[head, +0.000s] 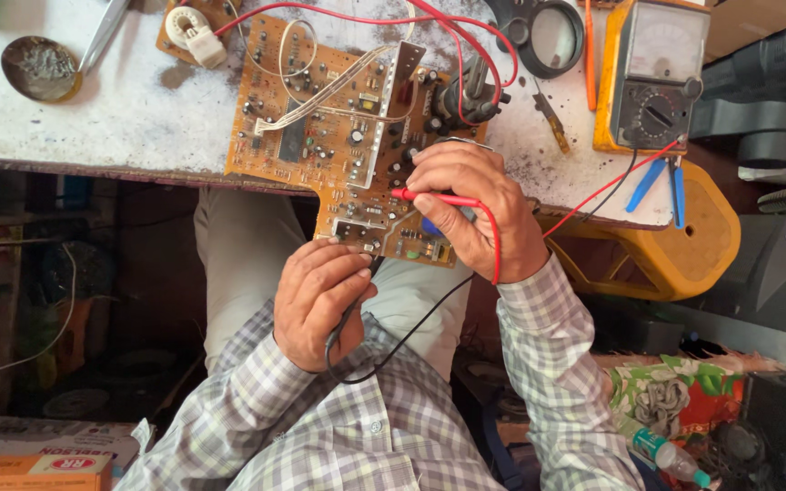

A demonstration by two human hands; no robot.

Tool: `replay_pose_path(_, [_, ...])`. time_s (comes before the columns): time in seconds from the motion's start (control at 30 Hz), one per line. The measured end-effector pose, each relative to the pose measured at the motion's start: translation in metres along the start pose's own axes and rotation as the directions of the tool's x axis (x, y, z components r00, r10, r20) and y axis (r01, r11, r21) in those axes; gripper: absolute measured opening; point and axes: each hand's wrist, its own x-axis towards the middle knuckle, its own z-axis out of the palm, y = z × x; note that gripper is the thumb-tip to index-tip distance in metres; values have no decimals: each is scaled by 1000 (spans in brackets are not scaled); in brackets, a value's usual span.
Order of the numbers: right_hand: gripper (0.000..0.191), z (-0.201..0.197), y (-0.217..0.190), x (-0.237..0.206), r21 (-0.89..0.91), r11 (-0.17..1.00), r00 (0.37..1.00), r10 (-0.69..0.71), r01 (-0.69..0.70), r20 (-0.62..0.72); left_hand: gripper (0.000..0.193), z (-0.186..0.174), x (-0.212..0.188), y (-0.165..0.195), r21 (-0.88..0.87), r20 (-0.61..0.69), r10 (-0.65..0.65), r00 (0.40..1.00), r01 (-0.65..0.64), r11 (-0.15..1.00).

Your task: The person uses multimeter probes to test points on a circuit board, then flips the board to test the solder side. They use a magnifying glass to inspect the board closely and point with a small tool.

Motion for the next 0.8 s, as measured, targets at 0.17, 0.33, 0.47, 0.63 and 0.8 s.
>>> replay_pose_path(0.17, [13,-9,13,25,-25,1000,1000,-12,12,0,27,6,23,-21,1,8,-44,999,44,999])
replay_pose_path(0.33, [16,-18,19,35,-78,997,1000,-14,12,-26,27,6,46,-32,23,35,-113,993,112,993])
replay_pose_path(0.47, [18,-19,17,33,-111,994,1000,-4,1,-25,24,1,60,-29,52,68,-142,987,139,989])
replay_pose_path(0.63, [12,-22,30,48,-122,992,999,-36,35,-11,21,10,88,-40,130,123,-209,970,193,973])
replay_pose_path(0.8, [12,-25,44,62,-100,994,999,-49,47,-22,20,21,112,-51,135,142,-340,930,322,937])
